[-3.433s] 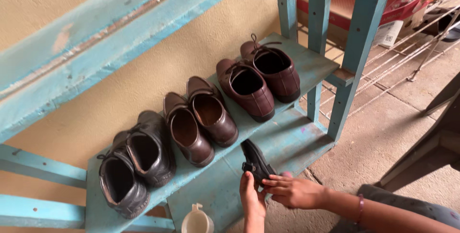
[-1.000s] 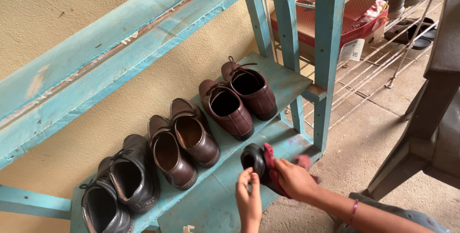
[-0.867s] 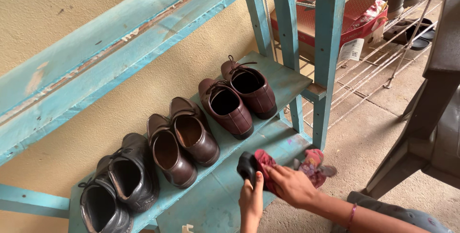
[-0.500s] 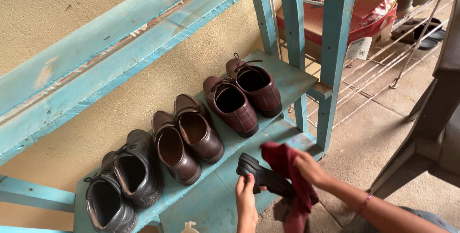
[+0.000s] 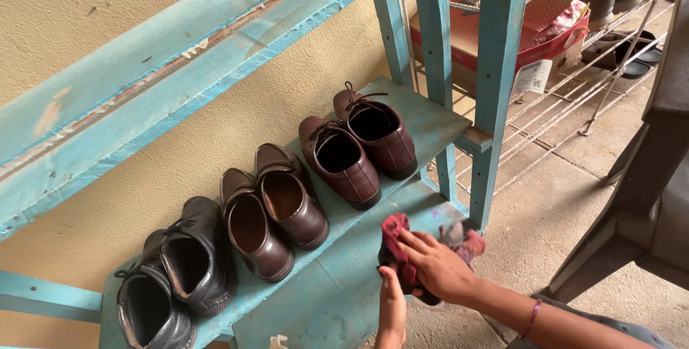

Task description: The person cleans shoes with a cloth, wiping the uppers and soles of various pairs and placing them back on a shelf.

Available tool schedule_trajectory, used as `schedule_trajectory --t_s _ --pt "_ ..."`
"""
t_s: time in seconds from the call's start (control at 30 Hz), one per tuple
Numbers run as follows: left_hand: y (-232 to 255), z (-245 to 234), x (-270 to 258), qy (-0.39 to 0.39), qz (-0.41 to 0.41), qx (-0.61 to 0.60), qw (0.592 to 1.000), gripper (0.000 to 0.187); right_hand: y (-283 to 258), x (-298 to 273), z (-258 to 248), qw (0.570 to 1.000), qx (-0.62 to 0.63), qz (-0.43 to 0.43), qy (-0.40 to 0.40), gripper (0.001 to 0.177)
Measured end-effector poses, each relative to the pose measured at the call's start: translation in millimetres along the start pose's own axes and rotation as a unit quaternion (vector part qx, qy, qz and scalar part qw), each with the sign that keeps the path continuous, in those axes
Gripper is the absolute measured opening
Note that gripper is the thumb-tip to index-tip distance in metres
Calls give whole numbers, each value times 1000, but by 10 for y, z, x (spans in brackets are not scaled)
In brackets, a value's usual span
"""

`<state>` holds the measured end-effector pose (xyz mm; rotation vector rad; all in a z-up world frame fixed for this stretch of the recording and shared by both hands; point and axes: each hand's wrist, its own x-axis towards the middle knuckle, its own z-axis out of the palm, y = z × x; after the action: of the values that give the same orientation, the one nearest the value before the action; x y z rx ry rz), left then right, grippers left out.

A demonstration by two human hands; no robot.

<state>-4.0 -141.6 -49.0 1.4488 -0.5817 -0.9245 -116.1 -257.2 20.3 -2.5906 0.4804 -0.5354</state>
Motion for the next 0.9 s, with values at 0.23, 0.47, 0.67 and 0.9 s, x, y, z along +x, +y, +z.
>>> schedule_trajectory --t_s 0.23,0.47,0.67,0.9 --pt "218 -363 -9 -13 9 -210 977 91 63 -177 219 963 -147 -78 -213 89" --pt "74 -480 -56 -40 16 -216 975 88 364 -477 546 974 -130 -74 -170 62" --pt "-173 -97 -80 -47 13 -68 996 81 306 -352 483 987 -92 -107 73 59" --pt "79 51 -339 32 356 345 868 52 234 -77 4 998 4 -58 -2 55"
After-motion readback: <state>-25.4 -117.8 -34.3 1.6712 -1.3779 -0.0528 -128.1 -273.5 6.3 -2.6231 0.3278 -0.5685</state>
